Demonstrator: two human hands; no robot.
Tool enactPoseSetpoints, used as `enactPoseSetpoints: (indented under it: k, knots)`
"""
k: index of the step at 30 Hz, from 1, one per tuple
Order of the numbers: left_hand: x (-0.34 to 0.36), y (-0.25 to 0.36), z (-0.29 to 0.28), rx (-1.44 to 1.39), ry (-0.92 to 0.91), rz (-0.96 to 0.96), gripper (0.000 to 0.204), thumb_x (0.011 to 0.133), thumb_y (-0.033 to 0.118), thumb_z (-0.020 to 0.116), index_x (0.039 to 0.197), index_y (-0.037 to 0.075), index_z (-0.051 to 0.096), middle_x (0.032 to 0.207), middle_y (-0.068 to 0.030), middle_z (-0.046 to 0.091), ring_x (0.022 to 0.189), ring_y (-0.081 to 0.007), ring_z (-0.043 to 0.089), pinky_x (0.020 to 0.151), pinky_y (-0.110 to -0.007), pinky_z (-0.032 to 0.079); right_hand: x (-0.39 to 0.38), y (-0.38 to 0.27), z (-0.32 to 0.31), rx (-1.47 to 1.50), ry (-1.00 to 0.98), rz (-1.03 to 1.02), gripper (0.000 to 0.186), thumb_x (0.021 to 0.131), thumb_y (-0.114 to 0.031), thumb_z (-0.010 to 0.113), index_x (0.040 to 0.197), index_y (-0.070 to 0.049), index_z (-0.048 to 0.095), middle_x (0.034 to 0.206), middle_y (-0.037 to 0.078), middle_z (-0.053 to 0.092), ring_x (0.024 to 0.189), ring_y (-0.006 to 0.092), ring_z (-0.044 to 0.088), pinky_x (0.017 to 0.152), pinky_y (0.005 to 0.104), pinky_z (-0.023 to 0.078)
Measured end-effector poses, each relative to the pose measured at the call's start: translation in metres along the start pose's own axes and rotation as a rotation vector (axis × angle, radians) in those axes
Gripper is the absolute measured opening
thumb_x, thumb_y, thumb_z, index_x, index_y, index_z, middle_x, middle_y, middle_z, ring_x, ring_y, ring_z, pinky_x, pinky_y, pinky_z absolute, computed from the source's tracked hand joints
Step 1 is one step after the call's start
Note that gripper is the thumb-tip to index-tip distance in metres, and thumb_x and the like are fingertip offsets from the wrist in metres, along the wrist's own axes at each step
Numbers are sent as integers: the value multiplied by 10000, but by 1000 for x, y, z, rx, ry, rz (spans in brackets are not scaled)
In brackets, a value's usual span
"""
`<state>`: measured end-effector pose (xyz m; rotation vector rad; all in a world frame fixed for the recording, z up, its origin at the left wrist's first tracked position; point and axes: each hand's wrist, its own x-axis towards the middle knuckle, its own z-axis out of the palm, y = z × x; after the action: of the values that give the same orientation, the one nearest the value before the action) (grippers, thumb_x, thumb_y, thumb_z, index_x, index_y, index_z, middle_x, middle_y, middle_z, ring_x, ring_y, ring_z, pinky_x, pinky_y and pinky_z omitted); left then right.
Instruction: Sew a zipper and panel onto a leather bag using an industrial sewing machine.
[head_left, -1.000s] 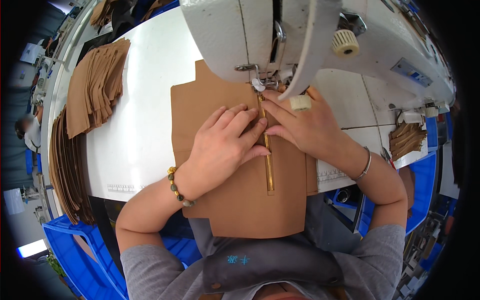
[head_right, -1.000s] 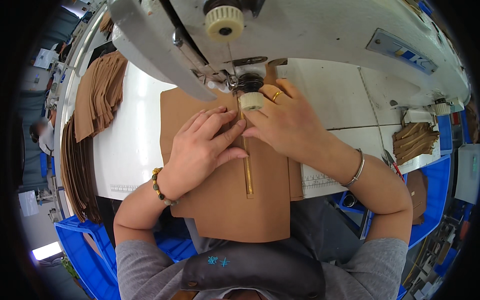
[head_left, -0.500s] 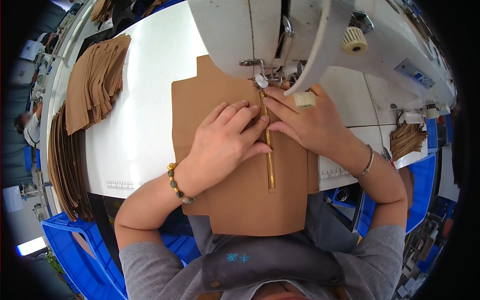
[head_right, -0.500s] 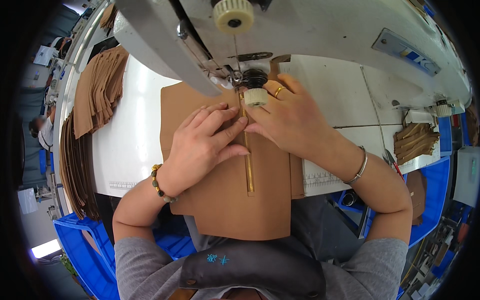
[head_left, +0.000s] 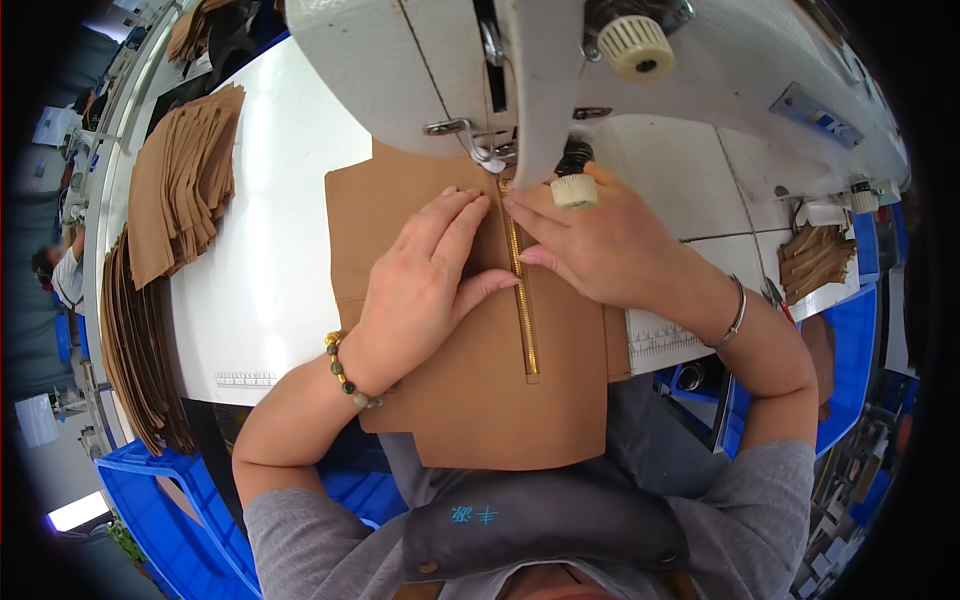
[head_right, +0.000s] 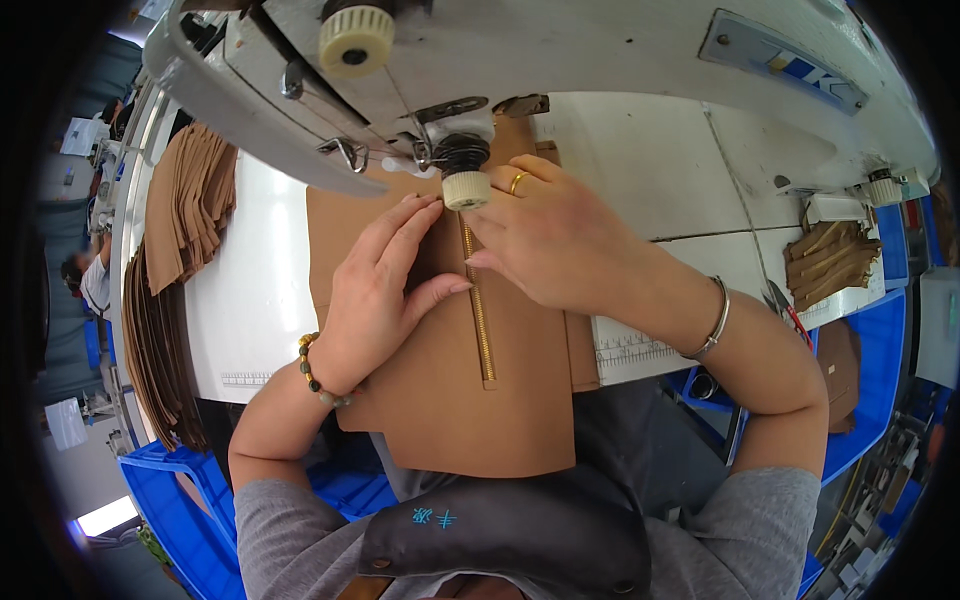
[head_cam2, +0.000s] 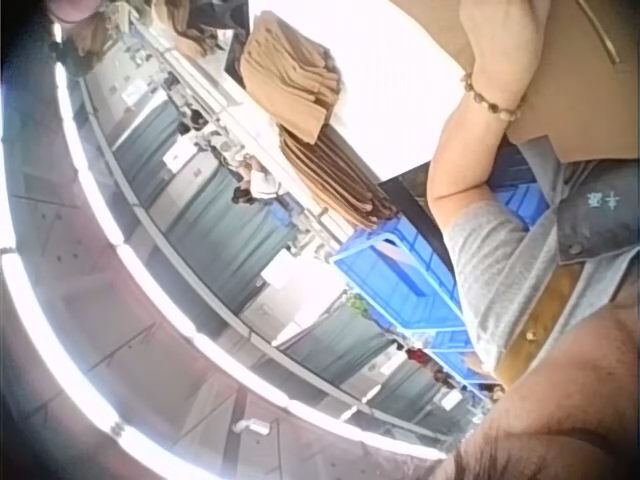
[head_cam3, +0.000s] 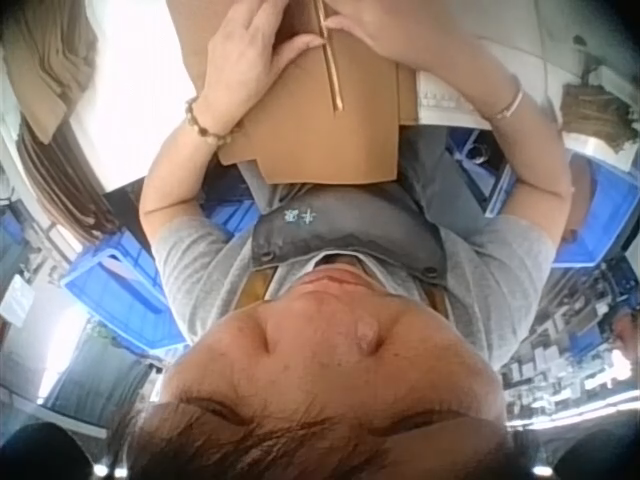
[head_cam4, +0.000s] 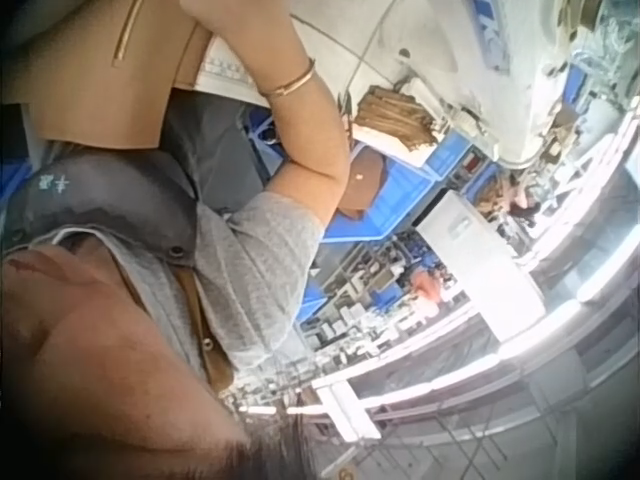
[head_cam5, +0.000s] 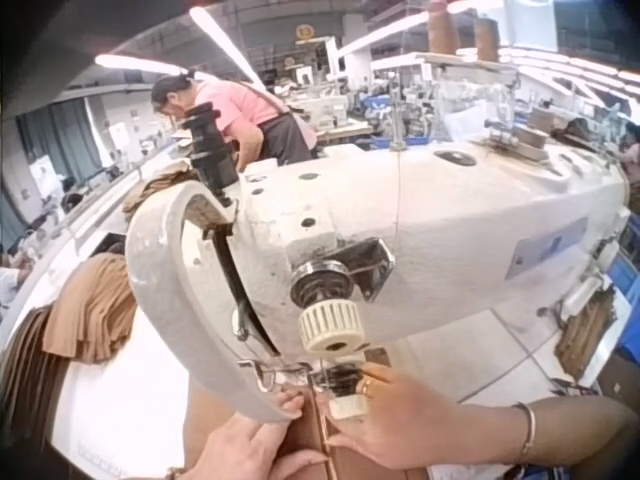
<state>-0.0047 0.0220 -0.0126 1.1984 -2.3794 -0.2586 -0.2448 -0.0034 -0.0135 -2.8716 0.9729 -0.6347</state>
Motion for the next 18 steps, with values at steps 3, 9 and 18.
enactPoseSetpoints:
  k: [3, 9, 18]
  knots:
    - [0, 2, -1, 44, -19, 54, 779, 782, 414, 837, 1394, -6, 600, 1398, -193, 620, 1300, -375, 602, 1069, -446, 519, -1, 1, -1, 2, -37, 0, 502, 884, -327, 761, 1252, 10, 707, 1297, 87, 691, 1151, 250, 663, 964, 404, 504]
    - [2, 3, 0, 49, -36, 72, 800, 765, 446, 822, 1380, -20, 609, 1389, -189, 633, 1330, -377, 585, 1084, -454, 506, 0, -1, 3, 1, 37, -17, 405, 852, -356, 772, 1070, -17, 734, 1027, 63, 695, 1094, 252, 621, 1099, 426, 446]
    - [7, 1, -4, 53, -107, 106, 752, 775, 451, 794, 1340, -20, 640, 1387, -152, 643, 1320, -356, 587, 1080, -434, 507, 0, -2, 2, -5, 45, -8, 414, 822, -369, 793, 1033, -15, 763, 1043, 45, 697, 1100, 242, 626, 1116, 434, 446]
